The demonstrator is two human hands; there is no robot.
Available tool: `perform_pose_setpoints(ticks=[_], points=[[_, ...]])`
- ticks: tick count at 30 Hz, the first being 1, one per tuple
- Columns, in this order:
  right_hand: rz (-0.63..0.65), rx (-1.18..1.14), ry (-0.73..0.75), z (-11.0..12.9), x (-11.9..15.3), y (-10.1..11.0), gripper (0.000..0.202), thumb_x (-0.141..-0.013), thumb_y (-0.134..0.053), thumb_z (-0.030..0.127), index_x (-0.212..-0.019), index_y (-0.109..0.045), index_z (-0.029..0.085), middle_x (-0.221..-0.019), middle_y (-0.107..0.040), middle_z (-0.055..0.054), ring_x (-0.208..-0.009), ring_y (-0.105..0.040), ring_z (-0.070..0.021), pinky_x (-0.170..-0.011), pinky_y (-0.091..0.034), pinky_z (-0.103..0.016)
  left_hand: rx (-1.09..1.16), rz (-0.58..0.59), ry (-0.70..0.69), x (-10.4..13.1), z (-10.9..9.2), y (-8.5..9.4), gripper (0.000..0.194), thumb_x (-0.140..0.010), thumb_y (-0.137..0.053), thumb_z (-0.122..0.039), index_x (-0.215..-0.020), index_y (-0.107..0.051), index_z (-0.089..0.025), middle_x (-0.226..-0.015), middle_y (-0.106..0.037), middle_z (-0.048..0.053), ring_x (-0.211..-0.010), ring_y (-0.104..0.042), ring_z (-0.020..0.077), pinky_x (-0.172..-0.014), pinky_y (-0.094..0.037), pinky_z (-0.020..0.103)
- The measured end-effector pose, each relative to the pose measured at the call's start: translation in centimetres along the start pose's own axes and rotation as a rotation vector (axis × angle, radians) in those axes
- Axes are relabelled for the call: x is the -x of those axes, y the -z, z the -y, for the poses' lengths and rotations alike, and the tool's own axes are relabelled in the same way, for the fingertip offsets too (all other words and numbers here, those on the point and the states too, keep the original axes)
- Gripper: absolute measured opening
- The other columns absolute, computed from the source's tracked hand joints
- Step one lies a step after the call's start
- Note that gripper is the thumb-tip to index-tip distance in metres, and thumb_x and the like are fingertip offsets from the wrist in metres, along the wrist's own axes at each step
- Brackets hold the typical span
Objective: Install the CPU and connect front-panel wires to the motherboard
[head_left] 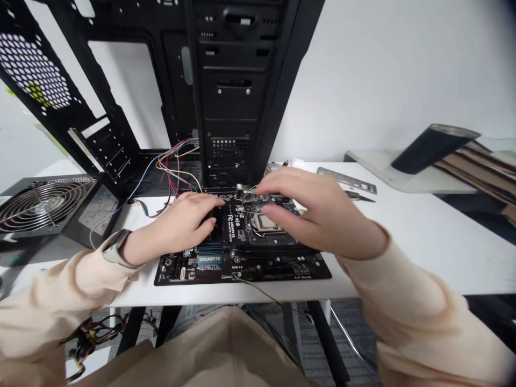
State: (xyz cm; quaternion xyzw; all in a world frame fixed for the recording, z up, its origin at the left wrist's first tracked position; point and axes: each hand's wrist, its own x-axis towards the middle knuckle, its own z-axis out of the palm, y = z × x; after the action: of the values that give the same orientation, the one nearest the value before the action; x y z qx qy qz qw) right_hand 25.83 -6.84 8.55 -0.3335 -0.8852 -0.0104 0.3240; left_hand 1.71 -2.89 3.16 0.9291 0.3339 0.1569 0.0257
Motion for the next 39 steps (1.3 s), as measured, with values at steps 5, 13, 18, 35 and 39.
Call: perform_pose_setpoints(ticks=[5,13,18,35,39], points=[[-0.091,-0.141,-0.047,-2.1,-1.8,-2.4,0.015,-0.084,-0.049,0.021,-0.089,-0.063,0.019,-0.088,-0.068,-0.003,-0.083,-0.064,-0.0170,-0.076,-0.050,-0.033,0.017,-0.024,0.057,1.2,0.0,-0.4,0.050,-0.072,-0.039,-0.012,-0.120,-0.054,-0.013,-0.122,-0.061,0.012,-0.118,-0.053,0.0261,-0.103,-0.038,0.049],[-0.462,-0.423,-0.428,-5.0,0.4,-4.6,0.015,-0.081,-0.049,0.020,-0.091,-0.061,0.019,-0.061,-0.054,0.004,-0.054,-0.052,-0.0104,-0.052,-0.043,-0.025,-0.047,-0.033,0.090,1.7,-0.2,-1.4,0.045,-0.081,-0.037,-0.020,-0.123,-0.051,-0.012,-0.122,-0.061,0.014,-0.118,-0.053,0.0274,-0.106,-0.032,0.054],[-0.513,-0.452,-0.514,-6.3,0.2,-4.5,0.011,-0.083,-0.048,0.025,-0.085,-0.058,0.020,-0.049,-0.031,0.008,-0.041,-0.029,-0.0077,-0.042,-0.027,-0.022,-0.016,-0.041,0.105,1.8,-0.2,-1.6,0.040,-0.082,-0.038,-0.022,-0.119,-0.053,-0.014,-0.119,-0.063,0.012,-0.115,-0.055,0.0262,-0.107,-0.030,0.054],[0.377,-0.477,0.140,-2.4,1.7,-7.8,0.048,-0.095,-0.034,0.043,-0.070,-0.063,0.015,-0.067,-0.054,-0.003,-0.062,-0.049,-0.0106,-0.060,-0.039,-0.024,-0.001,-0.006,0.080,1.8,-0.3,-2.4,0.041,-0.089,-0.038,-0.022,-0.127,-0.047,-0.012,-0.122,-0.060,0.013,-0.114,-0.055,0.0250,-0.109,-0.029,0.053],[0.425,-0.479,0.122,-2.5,1.4,-7.7,0.053,-0.095,-0.029,0.047,-0.064,-0.057,0.015,-0.067,-0.054,-0.004,-0.064,-0.049,-0.0119,-0.064,-0.039,-0.025,-0.009,0.023,0.096,1.8,-0.2,-2.3,0.042,-0.089,-0.038,-0.024,-0.128,-0.046,-0.012,-0.122,-0.060,0.013,-0.115,-0.054,0.0261,-0.108,-0.030,0.054]])
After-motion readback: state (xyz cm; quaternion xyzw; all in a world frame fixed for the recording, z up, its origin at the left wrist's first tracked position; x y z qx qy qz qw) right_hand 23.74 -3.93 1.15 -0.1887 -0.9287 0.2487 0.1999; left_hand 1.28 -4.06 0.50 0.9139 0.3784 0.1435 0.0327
